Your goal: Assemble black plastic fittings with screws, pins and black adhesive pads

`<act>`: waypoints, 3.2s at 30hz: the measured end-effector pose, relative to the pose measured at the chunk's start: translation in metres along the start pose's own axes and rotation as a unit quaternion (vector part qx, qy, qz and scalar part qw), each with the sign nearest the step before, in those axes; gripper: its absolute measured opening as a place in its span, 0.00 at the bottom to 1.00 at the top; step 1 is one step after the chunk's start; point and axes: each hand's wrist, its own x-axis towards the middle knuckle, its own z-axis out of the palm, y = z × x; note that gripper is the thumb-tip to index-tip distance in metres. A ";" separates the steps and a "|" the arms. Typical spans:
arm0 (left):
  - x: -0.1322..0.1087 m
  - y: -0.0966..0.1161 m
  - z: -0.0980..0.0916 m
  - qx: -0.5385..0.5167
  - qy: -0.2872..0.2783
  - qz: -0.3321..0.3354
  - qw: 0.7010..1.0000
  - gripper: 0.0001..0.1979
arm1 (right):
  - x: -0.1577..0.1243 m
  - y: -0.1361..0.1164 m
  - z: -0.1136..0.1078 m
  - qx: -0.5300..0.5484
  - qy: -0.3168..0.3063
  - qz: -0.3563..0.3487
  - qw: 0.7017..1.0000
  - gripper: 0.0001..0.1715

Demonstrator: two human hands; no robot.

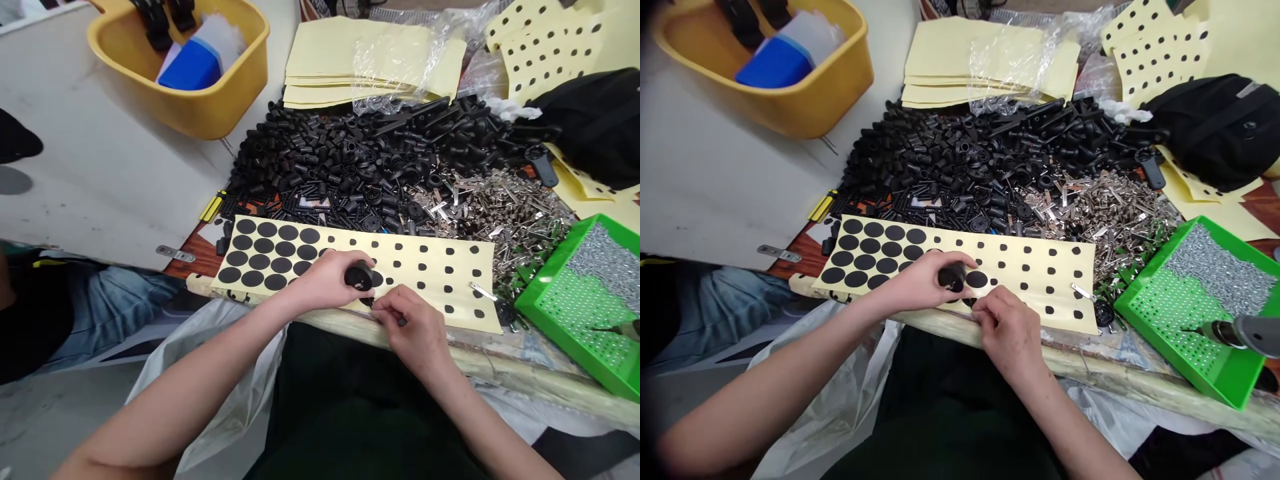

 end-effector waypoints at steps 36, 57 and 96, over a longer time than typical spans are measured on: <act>-0.007 0.049 0.073 -0.508 0.001 -0.106 0.855 0.25 | 0.002 0.013 -0.079 0.443 0.127 0.144 0.876 0.28; 0.007 0.071 0.097 -0.472 0.013 -0.158 0.867 0.24 | -0.002 0.033 -0.086 0.397 0.038 0.167 0.902 0.28; 0.009 0.066 0.101 -0.471 0.002 -0.162 0.867 0.27 | 0.001 0.042 -0.079 0.388 0.042 0.144 0.910 0.25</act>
